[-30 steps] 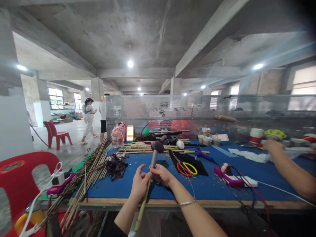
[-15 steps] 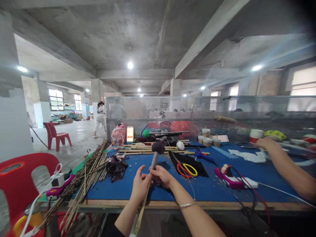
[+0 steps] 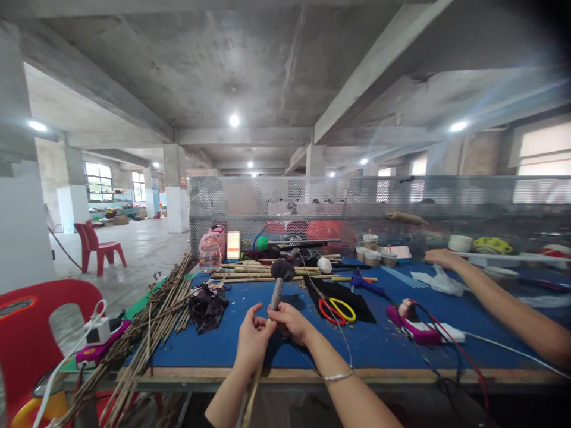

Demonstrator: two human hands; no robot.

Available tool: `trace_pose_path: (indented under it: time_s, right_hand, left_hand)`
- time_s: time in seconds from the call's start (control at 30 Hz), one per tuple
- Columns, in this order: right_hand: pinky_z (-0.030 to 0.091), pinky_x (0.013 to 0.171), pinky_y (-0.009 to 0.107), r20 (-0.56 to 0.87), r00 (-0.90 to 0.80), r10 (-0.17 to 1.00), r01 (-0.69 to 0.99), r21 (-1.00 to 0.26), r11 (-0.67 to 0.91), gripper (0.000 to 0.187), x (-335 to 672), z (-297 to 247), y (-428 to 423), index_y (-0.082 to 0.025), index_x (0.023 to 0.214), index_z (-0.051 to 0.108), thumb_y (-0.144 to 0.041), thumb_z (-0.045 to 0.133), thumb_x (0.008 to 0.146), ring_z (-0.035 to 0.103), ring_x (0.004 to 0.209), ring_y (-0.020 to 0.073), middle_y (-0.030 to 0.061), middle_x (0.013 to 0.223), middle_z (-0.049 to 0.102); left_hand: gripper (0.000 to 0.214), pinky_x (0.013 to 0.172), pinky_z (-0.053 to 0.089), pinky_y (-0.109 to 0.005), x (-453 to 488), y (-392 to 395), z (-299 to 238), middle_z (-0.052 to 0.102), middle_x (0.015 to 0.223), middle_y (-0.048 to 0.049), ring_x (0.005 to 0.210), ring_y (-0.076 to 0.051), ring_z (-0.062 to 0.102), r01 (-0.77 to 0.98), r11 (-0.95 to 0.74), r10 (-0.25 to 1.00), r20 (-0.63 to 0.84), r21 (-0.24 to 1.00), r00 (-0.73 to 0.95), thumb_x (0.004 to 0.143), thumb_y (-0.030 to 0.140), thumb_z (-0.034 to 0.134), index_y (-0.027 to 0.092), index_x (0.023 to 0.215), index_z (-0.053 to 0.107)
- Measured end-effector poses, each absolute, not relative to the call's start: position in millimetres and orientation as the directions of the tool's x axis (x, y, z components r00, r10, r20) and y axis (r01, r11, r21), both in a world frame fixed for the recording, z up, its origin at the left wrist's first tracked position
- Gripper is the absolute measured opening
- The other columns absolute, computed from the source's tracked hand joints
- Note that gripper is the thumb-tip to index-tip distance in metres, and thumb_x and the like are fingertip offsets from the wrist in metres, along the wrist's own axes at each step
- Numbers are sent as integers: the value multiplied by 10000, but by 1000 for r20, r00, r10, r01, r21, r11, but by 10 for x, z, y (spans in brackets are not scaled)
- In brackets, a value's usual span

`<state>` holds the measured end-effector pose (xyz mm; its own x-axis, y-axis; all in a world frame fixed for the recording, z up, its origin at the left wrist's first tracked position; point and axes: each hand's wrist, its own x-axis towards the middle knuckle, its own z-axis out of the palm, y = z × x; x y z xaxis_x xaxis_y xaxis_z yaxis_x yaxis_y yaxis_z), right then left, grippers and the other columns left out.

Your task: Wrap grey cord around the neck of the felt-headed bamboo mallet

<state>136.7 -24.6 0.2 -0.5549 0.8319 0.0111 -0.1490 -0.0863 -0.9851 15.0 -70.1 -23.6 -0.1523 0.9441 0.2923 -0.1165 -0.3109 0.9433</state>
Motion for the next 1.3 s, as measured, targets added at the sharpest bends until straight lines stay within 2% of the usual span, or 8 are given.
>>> trace_pose_path:
  time_s: [0.2,0.43,0.6,0.77,0.9,1.0,1.13,1.3]
  right_hand:
    - [56,344,189,18,-539,842,-191,-976,-102,387,1360,14,-249,-164,788,464,-374,712,578,250,324,14,-78,477,451]
    - [67,345,199,31,-535,845,-184,-980,-80,356,1368,-29,-206,-173,733,443,-394,694,611,201,309,12,-106,430,362]
    - [44,336,194,1,-560,829,-171,-979,-115,359,1379,-3,-224,-179,778,459,-410,683,619,162,302,16,-125,395,290]
    - [59,319,194,29,-513,858,-149,-987,-56,360,1359,-11,-213,-175,744,444,-431,669,628,191,292,14,-112,410,350]
    - [72,312,198,44,-482,875,-134,-991,-24,360,1352,-5,-203,-166,730,452,-451,651,637,210,286,15,-103,411,377]
    - [82,312,193,49,-476,878,-151,-988,-27,376,1350,2,-202,-160,742,456,-451,660,621,236,293,13,-87,445,430]
    - [68,314,189,28,-474,880,-177,-982,-64,386,1354,-13,-195,-172,765,436,-441,670,617,243,295,14,-84,456,452]
    - [51,317,185,44,-487,872,-240,-967,-86,398,1378,-1,-201,-179,809,448,-417,694,606,203,306,13,-109,436,391]
  left_hand:
    - [662,457,358,-203,150,-727,-204,511,527,56,483,-112,521,-186,-239,970,228,953,-79,670,447,611,112,1187,370]
    - [694,512,365,-196,139,-719,-183,545,578,40,526,-98,513,-140,-291,947,264,946,-183,580,403,702,115,1146,421]
    - [714,452,343,-197,124,-746,-185,522,531,51,478,-109,508,-181,-215,976,205,960,-71,638,455,637,117,1203,362]
    - [471,440,330,-191,175,-671,-159,479,539,59,440,-78,446,-73,-236,962,222,969,-156,673,347,614,122,1060,470]
    - [500,432,316,-182,244,-569,-123,470,639,57,438,-51,409,-22,-260,946,249,965,-208,588,193,652,132,1050,472]
    - [481,443,320,-181,279,-534,-131,449,629,63,451,-53,407,18,-280,935,277,960,-220,579,154,635,134,1037,491]
    - [484,464,332,-183,279,-568,-168,459,581,71,469,-64,437,-78,-277,942,255,958,-216,556,165,668,129,1006,493]
    - [590,488,356,-194,250,-656,-170,554,568,37,493,-89,503,-196,-272,951,231,942,-205,556,295,720,115,1051,454]
